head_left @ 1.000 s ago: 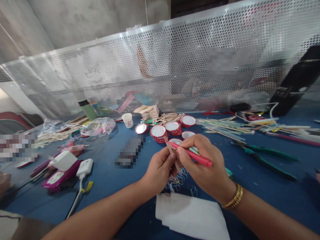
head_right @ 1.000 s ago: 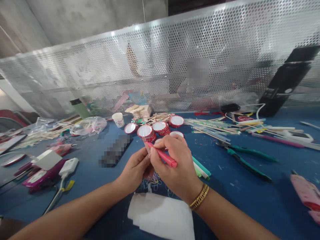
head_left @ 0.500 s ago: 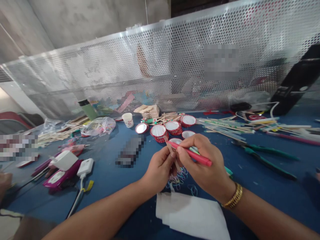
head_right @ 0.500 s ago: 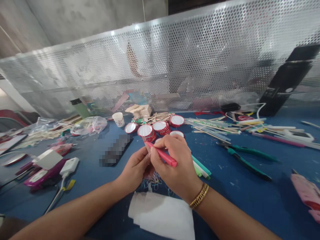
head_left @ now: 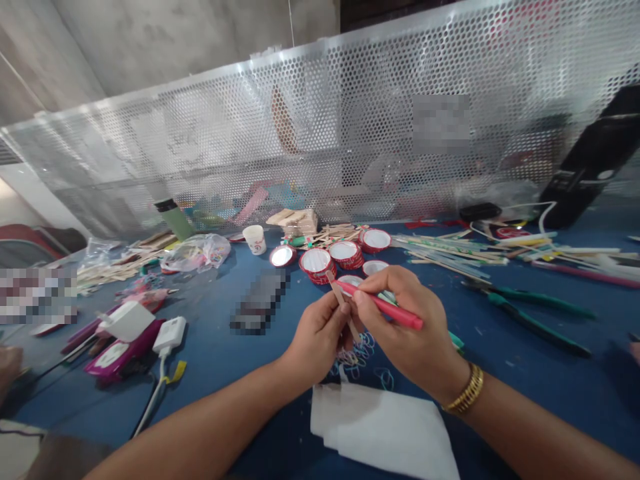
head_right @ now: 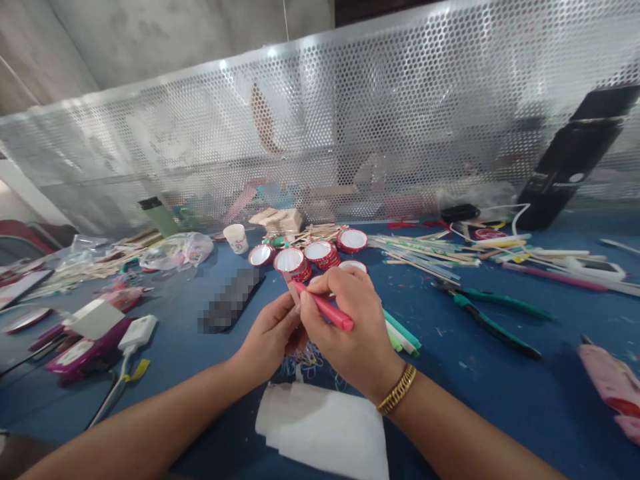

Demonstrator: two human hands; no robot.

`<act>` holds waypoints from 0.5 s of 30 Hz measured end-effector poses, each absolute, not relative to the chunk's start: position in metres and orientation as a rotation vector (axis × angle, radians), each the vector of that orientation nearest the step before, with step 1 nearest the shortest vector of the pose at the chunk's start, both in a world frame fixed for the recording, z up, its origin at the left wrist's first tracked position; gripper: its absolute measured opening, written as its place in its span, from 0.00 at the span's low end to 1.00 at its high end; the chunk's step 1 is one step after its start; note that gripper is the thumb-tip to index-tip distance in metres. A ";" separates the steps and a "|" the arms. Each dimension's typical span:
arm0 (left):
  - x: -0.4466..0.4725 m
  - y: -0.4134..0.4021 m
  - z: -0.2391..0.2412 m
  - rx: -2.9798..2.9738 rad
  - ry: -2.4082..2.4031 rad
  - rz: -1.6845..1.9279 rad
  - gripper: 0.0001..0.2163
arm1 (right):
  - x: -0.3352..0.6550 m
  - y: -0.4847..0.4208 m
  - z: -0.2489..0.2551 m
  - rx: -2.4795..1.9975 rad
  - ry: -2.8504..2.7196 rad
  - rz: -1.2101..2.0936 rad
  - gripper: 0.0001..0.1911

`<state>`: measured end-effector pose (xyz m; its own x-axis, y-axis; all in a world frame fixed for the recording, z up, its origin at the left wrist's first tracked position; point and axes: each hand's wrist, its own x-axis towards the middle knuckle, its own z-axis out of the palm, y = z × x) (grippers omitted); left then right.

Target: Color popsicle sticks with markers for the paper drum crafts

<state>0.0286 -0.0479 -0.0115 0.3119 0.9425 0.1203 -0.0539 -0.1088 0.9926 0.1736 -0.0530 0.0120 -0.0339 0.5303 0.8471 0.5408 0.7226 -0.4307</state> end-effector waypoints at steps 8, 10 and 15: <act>0.029 -0.049 -0.009 1.395 0.881 1.069 0.18 | 0.172 -0.055 0.014 -0.838 -1.689 0.005 0.05; 0.029 -0.049 -0.008 1.402 0.883 1.073 0.18 | 0.173 -0.055 0.013 -0.839 -1.698 0.002 0.06; 0.029 -0.049 -0.007 1.383 0.878 1.070 0.18 | 0.174 -0.052 0.012 -0.862 -1.657 -0.011 0.05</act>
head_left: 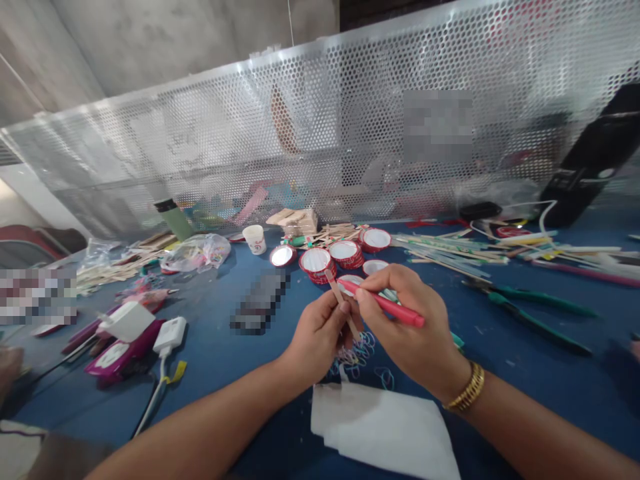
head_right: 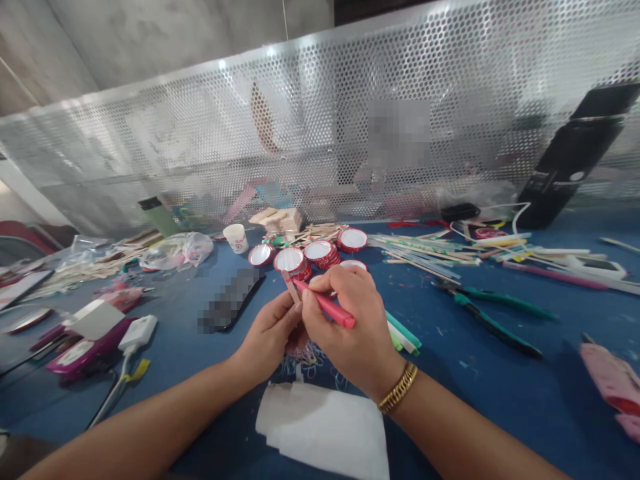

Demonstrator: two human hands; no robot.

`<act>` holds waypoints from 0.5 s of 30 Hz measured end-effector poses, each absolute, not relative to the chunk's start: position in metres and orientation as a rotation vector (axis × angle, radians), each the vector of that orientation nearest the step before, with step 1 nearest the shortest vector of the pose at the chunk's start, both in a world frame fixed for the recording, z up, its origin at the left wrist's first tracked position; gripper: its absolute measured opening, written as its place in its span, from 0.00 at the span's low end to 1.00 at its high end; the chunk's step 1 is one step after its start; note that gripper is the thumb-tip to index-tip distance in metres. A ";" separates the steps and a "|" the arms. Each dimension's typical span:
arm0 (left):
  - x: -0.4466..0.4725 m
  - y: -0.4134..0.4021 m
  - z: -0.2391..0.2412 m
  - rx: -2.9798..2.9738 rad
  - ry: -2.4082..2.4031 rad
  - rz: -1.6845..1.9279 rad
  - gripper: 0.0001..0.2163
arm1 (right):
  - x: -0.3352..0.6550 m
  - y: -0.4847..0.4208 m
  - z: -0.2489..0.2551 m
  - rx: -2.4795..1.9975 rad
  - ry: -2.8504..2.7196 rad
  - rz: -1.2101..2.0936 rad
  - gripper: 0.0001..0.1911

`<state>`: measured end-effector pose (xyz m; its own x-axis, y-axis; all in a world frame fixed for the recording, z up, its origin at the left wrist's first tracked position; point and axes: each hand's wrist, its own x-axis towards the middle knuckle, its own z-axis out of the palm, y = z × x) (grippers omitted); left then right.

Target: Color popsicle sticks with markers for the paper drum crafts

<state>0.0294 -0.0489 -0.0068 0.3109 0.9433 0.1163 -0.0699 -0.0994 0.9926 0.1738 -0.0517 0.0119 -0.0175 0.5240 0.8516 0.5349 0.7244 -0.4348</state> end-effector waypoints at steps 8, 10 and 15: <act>0.029 -0.049 -0.008 1.400 0.873 1.083 0.17 | 0.173 -0.054 0.013 -0.833 -1.688 -0.014 0.05; 0.029 -0.049 -0.008 1.387 0.870 1.082 0.17 | 0.173 -0.053 0.013 -0.850 -1.667 -0.015 0.05; 0.029 -0.049 -0.008 1.397 0.893 1.067 0.18 | 0.173 -0.053 0.013 -0.847 -1.677 -0.005 0.05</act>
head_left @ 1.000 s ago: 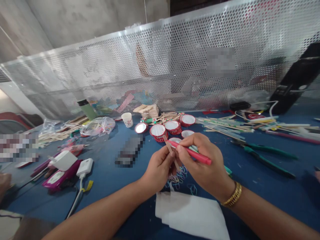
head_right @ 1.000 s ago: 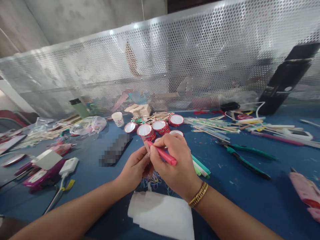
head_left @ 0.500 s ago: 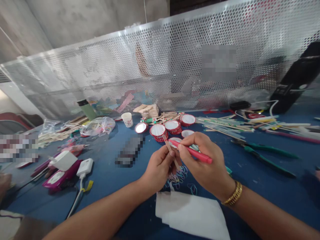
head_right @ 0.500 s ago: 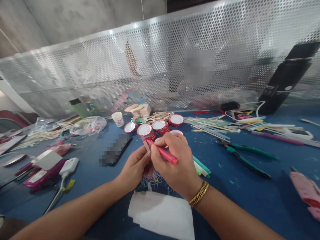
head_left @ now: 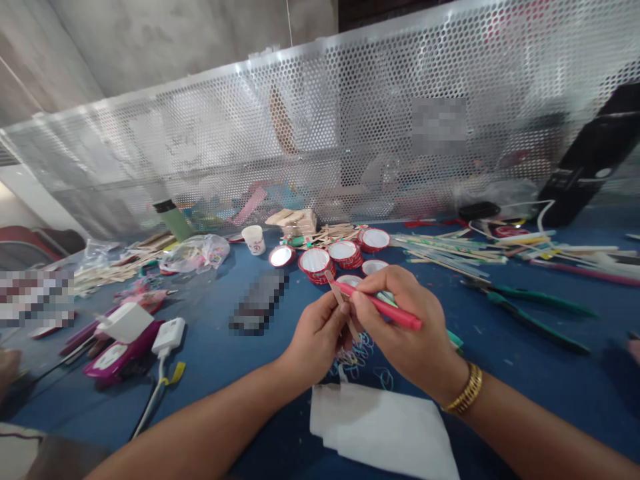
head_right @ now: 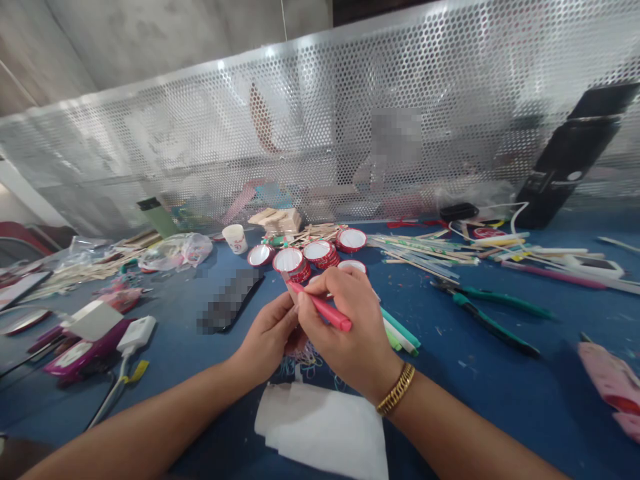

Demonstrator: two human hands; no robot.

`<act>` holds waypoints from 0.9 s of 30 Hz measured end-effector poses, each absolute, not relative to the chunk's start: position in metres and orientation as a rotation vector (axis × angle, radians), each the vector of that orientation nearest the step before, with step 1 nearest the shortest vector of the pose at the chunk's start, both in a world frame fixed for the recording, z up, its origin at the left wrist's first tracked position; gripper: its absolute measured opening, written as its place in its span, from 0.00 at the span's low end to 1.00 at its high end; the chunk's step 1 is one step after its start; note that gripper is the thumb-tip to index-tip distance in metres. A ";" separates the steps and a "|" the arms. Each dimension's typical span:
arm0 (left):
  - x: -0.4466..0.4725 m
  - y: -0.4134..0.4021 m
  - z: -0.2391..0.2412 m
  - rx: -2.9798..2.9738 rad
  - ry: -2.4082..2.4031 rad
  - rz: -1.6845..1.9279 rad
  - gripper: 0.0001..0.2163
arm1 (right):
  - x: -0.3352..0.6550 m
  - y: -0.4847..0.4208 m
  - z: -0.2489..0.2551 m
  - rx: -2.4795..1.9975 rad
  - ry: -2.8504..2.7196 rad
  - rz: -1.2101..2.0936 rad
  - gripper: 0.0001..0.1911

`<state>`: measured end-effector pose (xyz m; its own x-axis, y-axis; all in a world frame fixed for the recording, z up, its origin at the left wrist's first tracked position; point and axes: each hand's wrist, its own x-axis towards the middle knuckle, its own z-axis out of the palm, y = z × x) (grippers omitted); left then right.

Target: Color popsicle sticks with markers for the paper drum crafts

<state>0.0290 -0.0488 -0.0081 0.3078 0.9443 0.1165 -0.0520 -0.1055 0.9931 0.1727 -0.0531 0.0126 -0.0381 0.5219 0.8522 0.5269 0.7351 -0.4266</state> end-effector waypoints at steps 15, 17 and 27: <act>0.029 -0.049 -0.011 1.401 0.885 1.051 0.19 | 0.173 -0.055 0.014 -0.834 -1.702 -0.027 0.06; 0.029 -0.049 -0.011 1.406 0.885 1.054 0.19 | 0.173 -0.054 0.014 -0.828 -1.703 -0.025 0.07; 0.028 -0.049 -0.010 1.427 0.868 1.054 0.18 | 0.173 -0.054 0.014 -0.828 -1.712 -0.020 0.06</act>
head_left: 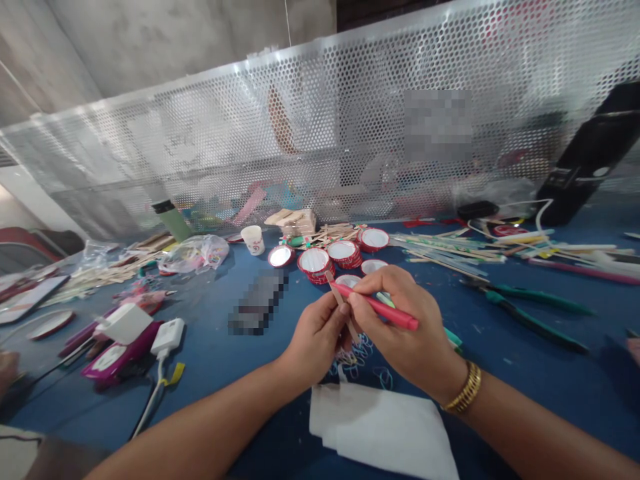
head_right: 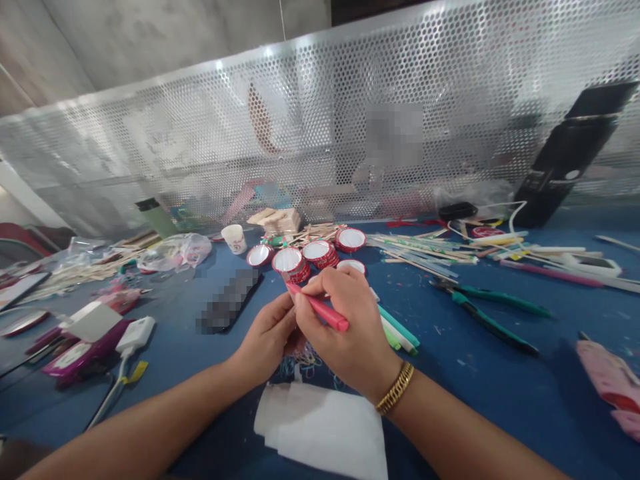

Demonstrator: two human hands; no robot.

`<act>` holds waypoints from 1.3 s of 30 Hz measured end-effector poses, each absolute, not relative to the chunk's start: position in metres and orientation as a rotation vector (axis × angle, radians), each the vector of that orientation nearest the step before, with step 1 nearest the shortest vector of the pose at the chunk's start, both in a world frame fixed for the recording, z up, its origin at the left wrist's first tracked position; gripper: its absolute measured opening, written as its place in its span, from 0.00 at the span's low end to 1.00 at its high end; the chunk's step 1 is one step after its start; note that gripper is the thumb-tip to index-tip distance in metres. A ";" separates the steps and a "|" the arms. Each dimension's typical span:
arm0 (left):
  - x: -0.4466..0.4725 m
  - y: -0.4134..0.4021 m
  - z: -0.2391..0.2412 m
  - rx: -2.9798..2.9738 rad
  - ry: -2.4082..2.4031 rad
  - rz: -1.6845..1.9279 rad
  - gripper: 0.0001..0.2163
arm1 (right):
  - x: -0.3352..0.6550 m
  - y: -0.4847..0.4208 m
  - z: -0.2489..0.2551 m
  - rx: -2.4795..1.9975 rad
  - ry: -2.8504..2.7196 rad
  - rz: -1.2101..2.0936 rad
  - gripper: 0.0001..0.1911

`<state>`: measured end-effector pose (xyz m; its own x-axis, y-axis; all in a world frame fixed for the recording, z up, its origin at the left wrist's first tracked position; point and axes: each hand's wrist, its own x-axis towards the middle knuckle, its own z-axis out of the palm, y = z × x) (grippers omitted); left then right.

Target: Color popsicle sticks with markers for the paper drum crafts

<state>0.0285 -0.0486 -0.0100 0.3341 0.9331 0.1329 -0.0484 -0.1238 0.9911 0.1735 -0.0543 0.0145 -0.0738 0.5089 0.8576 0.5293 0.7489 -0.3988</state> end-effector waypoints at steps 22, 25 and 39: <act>0.028 -0.049 -0.011 1.420 0.892 1.043 0.17 | 0.174 -0.053 0.013 -0.831 -1.693 -0.006 0.06; 0.029 -0.049 -0.011 1.397 0.891 1.050 0.17 | 0.174 -0.052 0.013 -0.855 -1.669 0.000 0.06; 0.029 -0.048 -0.010 1.400 0.877 1.055 0.16 | 0.176 -0.054 0.014 -0.858 -1.657 -0.004 0.06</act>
